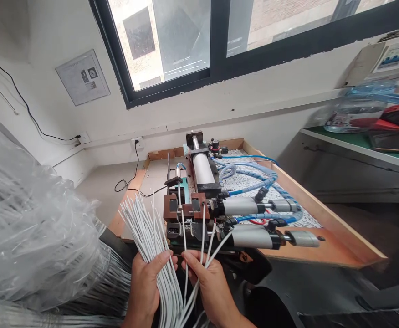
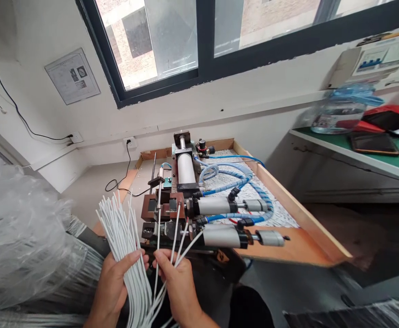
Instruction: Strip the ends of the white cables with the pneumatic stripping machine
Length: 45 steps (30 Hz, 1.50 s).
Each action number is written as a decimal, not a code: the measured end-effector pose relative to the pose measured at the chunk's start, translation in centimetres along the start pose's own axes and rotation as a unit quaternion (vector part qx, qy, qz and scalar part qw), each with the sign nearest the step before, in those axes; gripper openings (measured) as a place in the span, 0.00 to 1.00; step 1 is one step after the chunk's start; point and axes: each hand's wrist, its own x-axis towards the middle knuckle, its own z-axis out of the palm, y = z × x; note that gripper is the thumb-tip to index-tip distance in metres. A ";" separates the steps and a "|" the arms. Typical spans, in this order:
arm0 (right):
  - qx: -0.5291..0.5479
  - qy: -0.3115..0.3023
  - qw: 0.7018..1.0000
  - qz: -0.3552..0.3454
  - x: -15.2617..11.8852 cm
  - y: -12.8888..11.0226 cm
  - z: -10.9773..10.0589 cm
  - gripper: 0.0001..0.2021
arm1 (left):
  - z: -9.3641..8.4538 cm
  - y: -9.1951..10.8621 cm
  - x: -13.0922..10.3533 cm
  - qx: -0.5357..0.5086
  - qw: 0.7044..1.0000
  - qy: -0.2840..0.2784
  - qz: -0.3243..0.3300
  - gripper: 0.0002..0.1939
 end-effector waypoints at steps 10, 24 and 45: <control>0.023 -0.043 0.998 0.040 0.7 -0.5 0.3 0.12 | 0.4 -0.4 0.2 0.007 0.999 -0.015 0.044 0.08; 0.029 -0.009 1.000 0.006 0.3 0.0 0.1 0.11 | 0.0 -0.5 0.0 0.028 0.999 -0.025 -0.005 0.08; 0.029 0.015 0.999 0.012 0.5 0.3 0.8 0.13 | -0.1 -0.1 0.0 0.000 0.999 -0.048 0.015 0.06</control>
